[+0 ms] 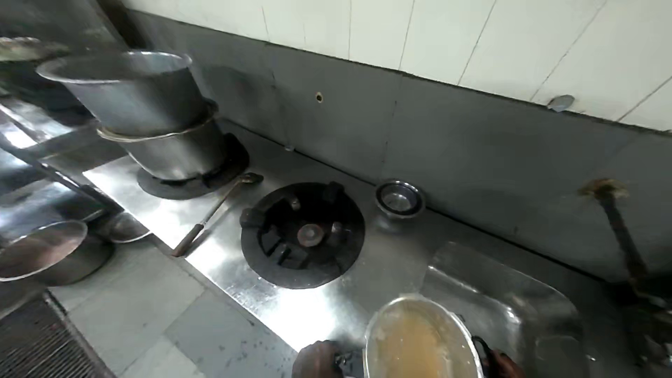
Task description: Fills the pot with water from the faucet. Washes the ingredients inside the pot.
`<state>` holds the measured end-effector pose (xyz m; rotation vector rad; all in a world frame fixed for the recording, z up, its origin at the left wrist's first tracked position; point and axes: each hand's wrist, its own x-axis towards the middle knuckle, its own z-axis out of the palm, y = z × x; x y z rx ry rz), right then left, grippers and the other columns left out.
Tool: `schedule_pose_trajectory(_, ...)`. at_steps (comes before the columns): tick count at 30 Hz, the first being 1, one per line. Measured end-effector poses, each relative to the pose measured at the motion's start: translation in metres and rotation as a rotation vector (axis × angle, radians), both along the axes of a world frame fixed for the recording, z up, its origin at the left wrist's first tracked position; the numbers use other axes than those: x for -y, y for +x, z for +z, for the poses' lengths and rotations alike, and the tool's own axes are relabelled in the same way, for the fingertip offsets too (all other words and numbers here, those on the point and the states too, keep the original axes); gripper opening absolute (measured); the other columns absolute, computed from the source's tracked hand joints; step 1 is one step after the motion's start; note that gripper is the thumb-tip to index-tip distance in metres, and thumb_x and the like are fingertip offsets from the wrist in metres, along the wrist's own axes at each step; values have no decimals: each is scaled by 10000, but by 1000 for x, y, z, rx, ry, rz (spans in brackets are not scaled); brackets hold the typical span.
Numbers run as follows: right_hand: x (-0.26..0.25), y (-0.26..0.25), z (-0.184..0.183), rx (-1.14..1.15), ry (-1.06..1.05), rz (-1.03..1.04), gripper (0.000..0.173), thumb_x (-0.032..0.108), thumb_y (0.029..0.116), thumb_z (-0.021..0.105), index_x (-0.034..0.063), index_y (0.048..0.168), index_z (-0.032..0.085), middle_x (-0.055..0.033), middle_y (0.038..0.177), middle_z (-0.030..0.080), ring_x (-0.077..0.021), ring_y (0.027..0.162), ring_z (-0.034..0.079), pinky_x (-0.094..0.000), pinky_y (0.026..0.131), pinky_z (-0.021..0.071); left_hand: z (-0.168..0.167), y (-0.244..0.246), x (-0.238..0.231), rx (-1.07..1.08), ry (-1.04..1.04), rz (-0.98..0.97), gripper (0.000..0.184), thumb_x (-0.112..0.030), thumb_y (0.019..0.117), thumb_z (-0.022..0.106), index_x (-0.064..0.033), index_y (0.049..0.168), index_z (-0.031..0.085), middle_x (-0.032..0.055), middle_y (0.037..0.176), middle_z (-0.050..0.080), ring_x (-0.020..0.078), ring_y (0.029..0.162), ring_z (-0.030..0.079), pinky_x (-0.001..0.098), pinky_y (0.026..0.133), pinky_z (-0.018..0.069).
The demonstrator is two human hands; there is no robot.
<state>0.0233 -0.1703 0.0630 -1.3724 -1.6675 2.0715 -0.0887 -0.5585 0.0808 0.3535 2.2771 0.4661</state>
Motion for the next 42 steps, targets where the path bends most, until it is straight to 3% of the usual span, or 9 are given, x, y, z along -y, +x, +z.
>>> schedule_pose_trajectory(4, 45, -18, 8, 21, 115, 54, 256, 218, 1086, 477, 44, 1221, 608, -56, 931, 648, -124, 762, 624, -291, 625, 535, -2, -13, 35, 20, 24, -27, 461, -352, 837, 770, -131, 1233, 686, 149, 1178, 716, 365, 1100, 681, 621, 922, 527)
schedule_pose_trajectory(9, 79, -38, 51, 310, 981, 415, 609, 297, 977, 706, -15, 1465, 519, -270, 1499, 500, -442, 1386, 483, -599, 1141, 403, -9, -23, 39, 108, 308, -80, 737, -318, 849, 806, -111, 1489, 505, 162, 1306, 662, 323, 1193, 647, 560, 1046, 495)
schedule_pose_trajectory(13, 119, -68, 53, 159, 1005, 749, 465, 276, 1005, 652, 52, 1410, 602, -191, 1440, 584, -349, 1301, 588, -538, 1096, 486, -13, -21, 2, 32, 566, 152, 719, -388, 890, 760, -96, 1489, 492, 142, 1360, 629, 244, 1176, 670, 464, 1023, 562)
schedule_pose_trajectory(16, 134, -98, 23, 384, 833, 1045, 582, 381, 1037, 579, 80, 1526, 484, -164, 1560, 483, -325, 1429, 480, -530, 1185, 385, -5, -25, -32, -52, 442, 258, 601, -343, 1018, 612, -60, 1522, 448, 193, 1459, 559, 337, 1356, 542, 519, 1151, 421)
schedule_pose_trajectory(21, 136, -124, -36, 686, 801, 1100, 652, 415, 1038, 558, 27, 1545, 423, -226, 1496, 521, -373, 1352, 544, -551, 1113, 448, -4, -24, -54, -186, 184, 265, 467, -266, 1078, 458, -185, 1538, 433, 155, 1293, 671, 345, 1150, 678, 538, 974, 542)
schedule_pose_trajectory(25, 145, -114, -80, 555, 820, 1029, 674, 410, 1028, 582, -22, 1525, 441, -236, 1572, 437, -364, 1478, 400, -505, 1228, 317, -7, -19, -56, -235, 124, 268, 462, -272, 1084, 457, -196, 1539, 425, 162, 1199, 700, 344, 1050, 712, 524, 906, 573)
schedule_pose_trajectory(33, 174, -139, -70, 528, 698, 1310, 400, 275, 1047, 594, -51, 1269, 656, -276, 1311, 632, -422, 1250, 588, -567, 1089, 435, -4, -20, -59, -273, 113, 281, 429, -220, 1033, 550, -142, 1451, 492, 170, 1137, 707, 369, 966, 721, 551, 815, 584)
schedule_pose_trajectory(39, 193, -138, -97, 533, 576, 1413, 359, 215, 960, 718, 20, 1257, 665, -234, 1199, 675, -377, 1061, 663, -564, 921, 525, -3, -21, -61, -283, 87, 283, 414, -232, 1038, 536, -164, 1445, 497, 158, 1142, 708, 361, 927, 726, 542, 764, 592)
schedule_pose_trajectory(42, 198, -127, -90, 556, 424, 1421, 348, 166, 964, 705, 24, 1278, 655, -209, 1239, 668, -333, 1110, 643, -518, 990, 502, -3, -22, -61, -265, 79, 280, 437, -248, 1032, 545, -169, 1457, 487, 160, 1156, 703, 366, 940, 722, 552, 774, 588)
